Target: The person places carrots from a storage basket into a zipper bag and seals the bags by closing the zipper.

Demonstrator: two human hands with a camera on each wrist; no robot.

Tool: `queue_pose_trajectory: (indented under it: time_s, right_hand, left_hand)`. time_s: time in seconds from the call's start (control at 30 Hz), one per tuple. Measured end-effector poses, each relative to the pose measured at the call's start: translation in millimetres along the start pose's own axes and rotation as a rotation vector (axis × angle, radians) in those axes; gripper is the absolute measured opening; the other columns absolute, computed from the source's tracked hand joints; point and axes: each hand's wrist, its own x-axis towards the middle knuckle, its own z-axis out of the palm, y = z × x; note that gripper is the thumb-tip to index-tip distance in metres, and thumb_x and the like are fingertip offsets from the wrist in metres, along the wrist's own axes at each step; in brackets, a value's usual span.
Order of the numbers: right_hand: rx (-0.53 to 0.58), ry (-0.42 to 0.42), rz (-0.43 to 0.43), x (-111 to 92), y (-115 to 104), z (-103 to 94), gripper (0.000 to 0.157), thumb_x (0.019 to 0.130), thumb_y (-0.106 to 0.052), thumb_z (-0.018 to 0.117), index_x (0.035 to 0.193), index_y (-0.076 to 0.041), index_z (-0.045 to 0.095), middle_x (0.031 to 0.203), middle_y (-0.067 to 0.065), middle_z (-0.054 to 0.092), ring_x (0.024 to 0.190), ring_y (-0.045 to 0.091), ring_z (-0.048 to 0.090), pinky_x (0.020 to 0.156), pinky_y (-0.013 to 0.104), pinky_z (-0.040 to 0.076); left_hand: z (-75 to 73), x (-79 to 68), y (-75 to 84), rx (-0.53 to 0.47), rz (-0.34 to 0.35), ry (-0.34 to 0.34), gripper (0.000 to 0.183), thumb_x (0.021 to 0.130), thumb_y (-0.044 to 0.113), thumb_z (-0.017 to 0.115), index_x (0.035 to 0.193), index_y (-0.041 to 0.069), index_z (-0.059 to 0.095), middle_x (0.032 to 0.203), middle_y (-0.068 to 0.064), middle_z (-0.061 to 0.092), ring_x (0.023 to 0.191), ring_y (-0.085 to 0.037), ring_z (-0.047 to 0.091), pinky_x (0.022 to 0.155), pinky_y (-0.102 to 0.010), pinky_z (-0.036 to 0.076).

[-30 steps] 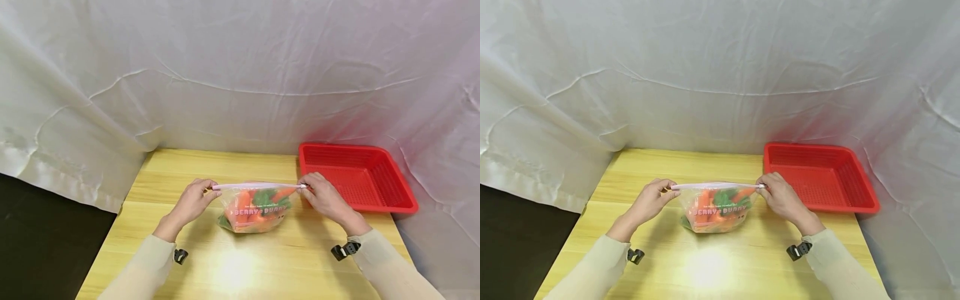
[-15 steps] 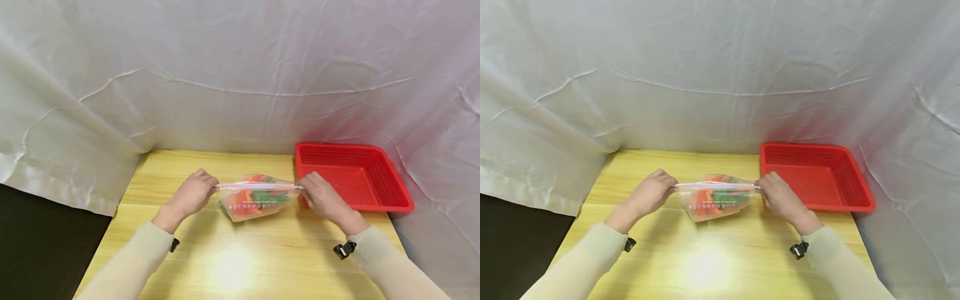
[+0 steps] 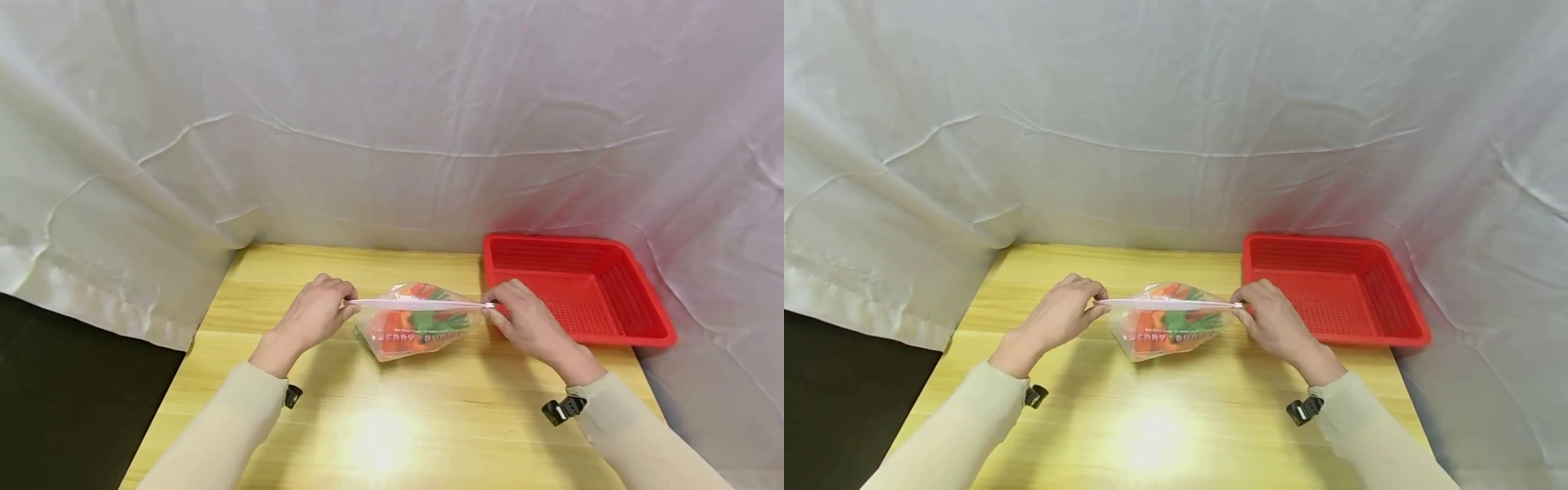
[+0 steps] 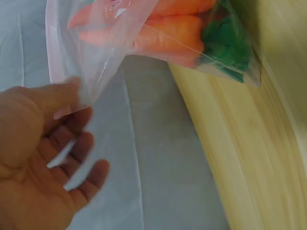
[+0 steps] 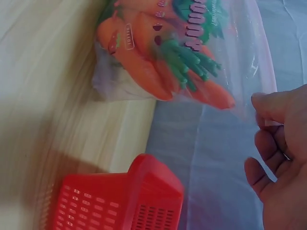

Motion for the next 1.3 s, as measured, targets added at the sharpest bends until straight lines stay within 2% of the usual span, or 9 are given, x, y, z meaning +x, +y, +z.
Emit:
queue_pose_trajectory:
  time_s: [0.2,0.3,0.47,0.63,0.77,0.93,1.13,1.3]
  right_hand:
    - [0.027,0.029,0.008,1,-1,-2.4,0.023,0.089,0.002,0.078,0.105,-0.009,0.067,0.096,0.002,0.066,0.088,0.016,0.06,0.075,0.041,0.054]
    - [0.023,0.053,-0.012,0,1,-0.2,0.024,0.087,0.004,0.077,0.104,-0.01,0.066,0.094,0.002,0.065,0.086,0.015,0.058,0.073,0.039,0.052]
    - [-0.03,0.075,-0.023,-1,10,13.5,0.021,0.088,0.003,0.078,0.101,-0.009,0.066,0.092,0.003,0.066,0.086,0.017,0.057,0.073,0.04,0.053]
    - [-0.032,0.104,-0.021,-2,12,20.8,0.018,0.09,-0.002,0.079,0.1,-0.009,0.066,0.093,0.003,0.065,0.089,0.019,0.056,0.073,0.042,0.053]
    - [-0.02,0.07,0.022,-1,9,19.9,0.013,0.093,-0.006,0.074,0.103,-0.009,0.066,0.097,0.004,0.067,0.091,0.021,0.056,0.075,0.043,0.052]
    - [0.033,0.021,0.168,-5,3,11.6,0.018,0.091,-0.011,0.066,0.109,-0.011,0.07,0.102,0.003,0.067,0.094,0.018,0.056,0.08,0.042,0.051]
    - [0.192,0.07,0.446,-9,-4,-3.8,0.022,0.1,-0.024,0.058,0.106,-0.012,0.076,0.098,0.004,0.073,0.085,0.018,0.058,0.074,0.034,0.048]
    - [0.504,0.051,0.715,-6,-4,-10.5,0.039,0.107,-0.034,0.057,0.102,0.001,0.074,0.085,0.004,0.071,0.076,0.012,0.058,0.067,0.027,0.051]
  left_hand:
    - [-6.9,2.9,2.0,0.013,0.075,0.055,0.01,0.1,0.025,0.073,0.098,0.015,0.075,0.094,0.004,0.076,0.093,-0.019,0.06,0.082,-0.04,0.048]
    - [-9.8,3.8,3.7,0.038,0.103,0.057,0.007,0.098,0.022,0.075,0.097,0.015,0.075,0.09,0.005,0.074,0.089,-0.019,0.06,0.078,-0.039,0.047]
    - [0.3,7.8,2.9,0.094,0.134,0.04,0.007,0.098,0.019,0.075,0.1,0.012,0.075,0.095,0.001,0.077,0.093,-0.02,0.061,0.08,-0.037,0.049]
    - [6.4,6.7,-1.1,0.122,0.143,0.1,0.006,0.097,0.017,0.076,0.099,0.012,0.075,0.096,0.0,0.077,0.094,-0.021,0.062,0.081,-0.038,0.05]
    - [7.3,3.9,-5.1,0.14,0.159,0.136,0.004,0.097,0.016,0.075,0.099,0.012,0.075,0.096,0.0,0.076,0.095,-0.021,0.062,0.084,-0.039,0.05]
    - [8.9,1.2,-6.9,0.147,0.175,0.165,0.004,0.098,0.017,0.074,0.098,0.013,0.074,0.096,0.001,0.076,0.098,-0.022,0.062,0.085,-0.04,0.05]
    - [8.7,-0.2,-6.0,0.153,0.188,0.194,0.005,0.099,0.018,0.073,0.099,0.013,0.075,0.096,0.001,0.076,0.098,-0.023,0.062,0.086,-0.041,0.051]
    - [7.8,-1.2,-5.7,0.153,0.193,0.209,0.006,0.099,0.018,0.073,0.099,0.012,0.075,0.094,0.0,0.075,0.095,-0.023,0.062,0.086,-0.042,0.051]
